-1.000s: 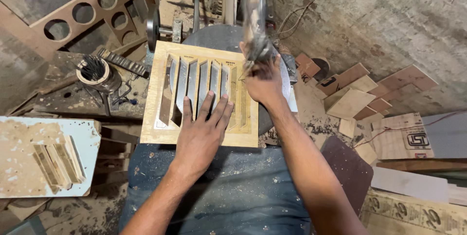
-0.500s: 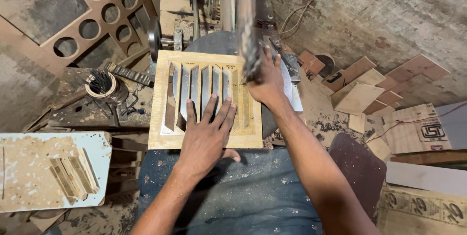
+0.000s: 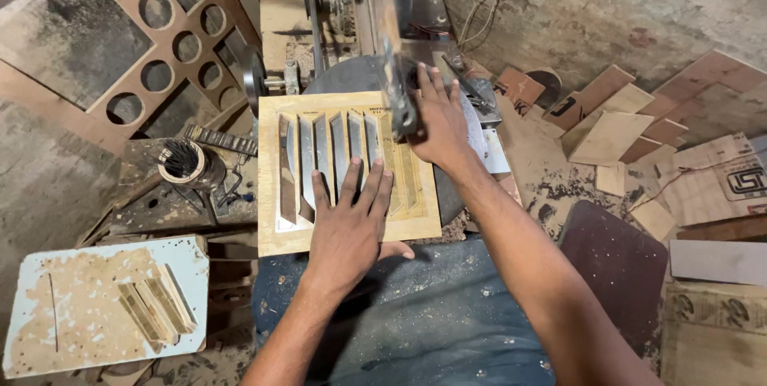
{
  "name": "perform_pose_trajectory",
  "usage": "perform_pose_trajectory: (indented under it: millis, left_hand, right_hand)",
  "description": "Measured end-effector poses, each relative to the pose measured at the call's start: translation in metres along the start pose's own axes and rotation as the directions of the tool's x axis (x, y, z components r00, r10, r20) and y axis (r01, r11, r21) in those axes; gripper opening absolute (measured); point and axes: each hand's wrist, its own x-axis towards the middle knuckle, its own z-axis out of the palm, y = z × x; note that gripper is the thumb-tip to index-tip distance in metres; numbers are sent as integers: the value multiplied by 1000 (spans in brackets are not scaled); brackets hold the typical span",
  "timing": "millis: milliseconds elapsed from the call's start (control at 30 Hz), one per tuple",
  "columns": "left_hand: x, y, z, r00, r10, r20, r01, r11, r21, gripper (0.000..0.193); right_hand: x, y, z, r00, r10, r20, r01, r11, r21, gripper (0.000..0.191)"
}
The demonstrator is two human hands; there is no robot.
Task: The person uses a bandsaw to cut a rectangular wooden panel with pre-marked slots, guiding the wood through the blade to create multiple parallel cuts. The person adjusts the wood's position between cuts to align the blade with the next marked line.
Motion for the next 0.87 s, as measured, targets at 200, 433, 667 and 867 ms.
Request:
perform_pose_trajectory:
  millis: [200, 433, 667, 867]
  left_hand:
    - [4, -1, 1, 1000, 1, 0, -1, 1000, 27, 119]
    - [6, -1, -3, 1000, 3, -17, -3, 1000, 7, 114]
    - [8, -1, 0, 999, 9, -32, -9, 1000, 21, 110]
    - [8, 0, 3, 1000, -8, -24, 9, 999, 32, 110]
  right_hand:
    - [-2, 5, -5, 990, 16, -141, 13, 980, 199, 101]
    - [2, 7, -3, 999, -29, -38, 27, 999, -37, 87]
    - [2, -5, -15, 1000, -12, 6, 12, 1000, -26, 70]
    - [4, -11, -18, 997, -43, -61, 44, 999, 20, 74]
